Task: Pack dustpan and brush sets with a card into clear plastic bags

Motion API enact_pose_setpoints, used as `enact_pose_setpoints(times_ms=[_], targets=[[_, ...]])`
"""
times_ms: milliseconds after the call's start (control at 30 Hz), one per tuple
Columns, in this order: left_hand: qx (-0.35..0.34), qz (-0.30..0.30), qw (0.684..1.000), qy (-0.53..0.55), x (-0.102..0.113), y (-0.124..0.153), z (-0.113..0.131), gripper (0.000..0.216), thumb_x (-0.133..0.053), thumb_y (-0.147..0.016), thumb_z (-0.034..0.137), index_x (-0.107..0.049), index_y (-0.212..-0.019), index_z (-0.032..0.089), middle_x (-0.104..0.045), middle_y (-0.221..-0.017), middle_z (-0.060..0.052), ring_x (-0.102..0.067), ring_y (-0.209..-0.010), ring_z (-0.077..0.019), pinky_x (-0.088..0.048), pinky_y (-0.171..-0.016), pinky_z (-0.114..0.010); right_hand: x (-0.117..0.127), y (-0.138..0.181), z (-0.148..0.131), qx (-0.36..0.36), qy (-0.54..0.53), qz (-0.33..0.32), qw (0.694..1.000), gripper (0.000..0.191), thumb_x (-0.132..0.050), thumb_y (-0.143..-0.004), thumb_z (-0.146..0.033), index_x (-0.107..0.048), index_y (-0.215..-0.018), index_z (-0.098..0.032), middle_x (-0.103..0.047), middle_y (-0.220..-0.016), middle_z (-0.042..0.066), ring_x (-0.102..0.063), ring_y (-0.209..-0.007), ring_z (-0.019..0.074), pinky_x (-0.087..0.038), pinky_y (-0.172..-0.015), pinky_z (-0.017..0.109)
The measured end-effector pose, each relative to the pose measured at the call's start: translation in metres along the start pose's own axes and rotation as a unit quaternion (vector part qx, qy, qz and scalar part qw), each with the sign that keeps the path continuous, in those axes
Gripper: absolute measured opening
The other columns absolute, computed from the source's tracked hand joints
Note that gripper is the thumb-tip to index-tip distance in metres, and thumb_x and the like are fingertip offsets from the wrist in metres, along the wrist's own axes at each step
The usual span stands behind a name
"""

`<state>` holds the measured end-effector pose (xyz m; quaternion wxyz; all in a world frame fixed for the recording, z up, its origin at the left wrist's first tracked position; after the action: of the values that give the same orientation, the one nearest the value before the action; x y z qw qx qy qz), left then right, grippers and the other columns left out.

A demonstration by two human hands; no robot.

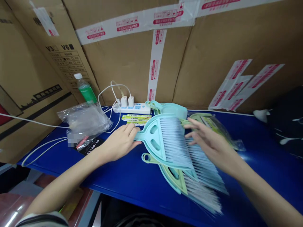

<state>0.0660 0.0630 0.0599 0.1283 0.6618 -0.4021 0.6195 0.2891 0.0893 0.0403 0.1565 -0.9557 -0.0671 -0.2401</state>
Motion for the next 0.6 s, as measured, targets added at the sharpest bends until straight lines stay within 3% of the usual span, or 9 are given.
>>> enact_pose_setpoints(times_ms=[67,133,200,300,467,600], targets=[[-0.010,0.017,1.000,-0.004,0.002,-0.001,0.007,0.042,-0.027,-0.103,0.042,-0.055,-0.108,0.011,-0.062,-0.096,-0.012,-0.063,-0.090,-0.0261,-0.055,-0.074,-0.039,0.007,0.010,-0.033,0.129,0.122,0.071,0.982,0.032,-0.045,-0.096,-0.046,-0.066,-0.109,-0.025,-0.065,-0.105,0.012,-0.062,-0.093,0.0262,-0.051,-0.081,0.042],[-0.020,0.024,0.999,-0.007,0.003,-0.004,0.016,0.044,-0.025,-0.103,0.042,-0.056,-0.107,0.011,-0.062,-0.093,-0.011,-0.064,-0.087,-0.0254,-0.054,-0.071,-0.038,-0.013,0.026,-0.059,0.240,0.190,0.032,0.951,0.023,-0.046,-0.098,-0.033,-0.067,-0.097,-0.023,-0.065,-0.089,0.008,-0.059,-0.086,0.0227,-0.049,-0.075,0.037],[-0.029,0.032,0.999,-0.012,0.004,-0.008,0.025,0.044,-0.026,-0.103,0.043,-0.056,-0.106,0.011,-0.062,-0.091,-0.010,-0.064,-0.084,-0.0247,-0.054,-0.071,-0.036,-0.035,0.040,-0.070,0.296,0.229,-0.013,0.927,0.021,-0.050,-0.097,-0.032,-0.066,-0.093,-0.019,-0.062,-0.081,0.006,-0.055,-0.077,0.0204,-0.046,-0.067,0.033],[-0.039,0.038,0.998,-0.020,0.006,-0.015,0.035,0.041,-0.032,-0.102,0.042,-0.058,-0.105,0.011,-0.062,-0.090,-0.010,-0.063,-0.083,-0.0247,-0.053,-0.072,-0.036,-0.050,0.049,-0.069,0.297,0.265,-0.003,0.917,0.022,-0.055,-0.094,-0.033,-0.060,-0.079,-0.018,-0.056,-0.074,0.004,-0.049,-0.071,0.0198,-0.041,-0.064,0.032],[-0.058,0.018,0.997,-0.040,0.004,-0.026,0.044,0.039,-0.036,-0.101,0.043,-0.058,-0.106,0.011,-0.062,-0.091,-0.010,-0.064,-0.087,-0.0248,-0.053,-0.074,-0.035,-0.046,0.048,-0.064,0.285,0.277,0.026,0.917,0.022,-0.054,-0.091,-0.027,-0.053,-0.070,-0.020,-0.050,-0.070,0.002,-0.045,-0.068,0.0184,-0.035,-0.063,0.030],[-0.061,0.007,0.997,-0.057,0.004,-0.038,0.041,0.039,-0.035,-0.102,0.043,-0.058,-0.107,0.011,-0.062,-0.092,-0.010,-0.063,-0.091,-0.0252,-0.053,-0.075,-0.036,-0.039,0.049,-0.072,0.306,0.377,0.075,0.871,0.031,-0.045,-0.095,-0.024,-0.055,-0.065,-0.020,-0.050,-0.065,0.003,-0.043,-0.066,0.0197,-0.031,-0.062,0.032]])
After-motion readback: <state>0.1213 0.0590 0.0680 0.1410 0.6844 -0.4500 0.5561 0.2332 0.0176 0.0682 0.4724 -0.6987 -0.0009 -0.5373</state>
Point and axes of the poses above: each hand's wrist, its own y-axis away from the middle knuckle, its own x-axis out of the back of the hand, z = x × y, the point moved 8 cm from there along -y, towards the middle knuckle
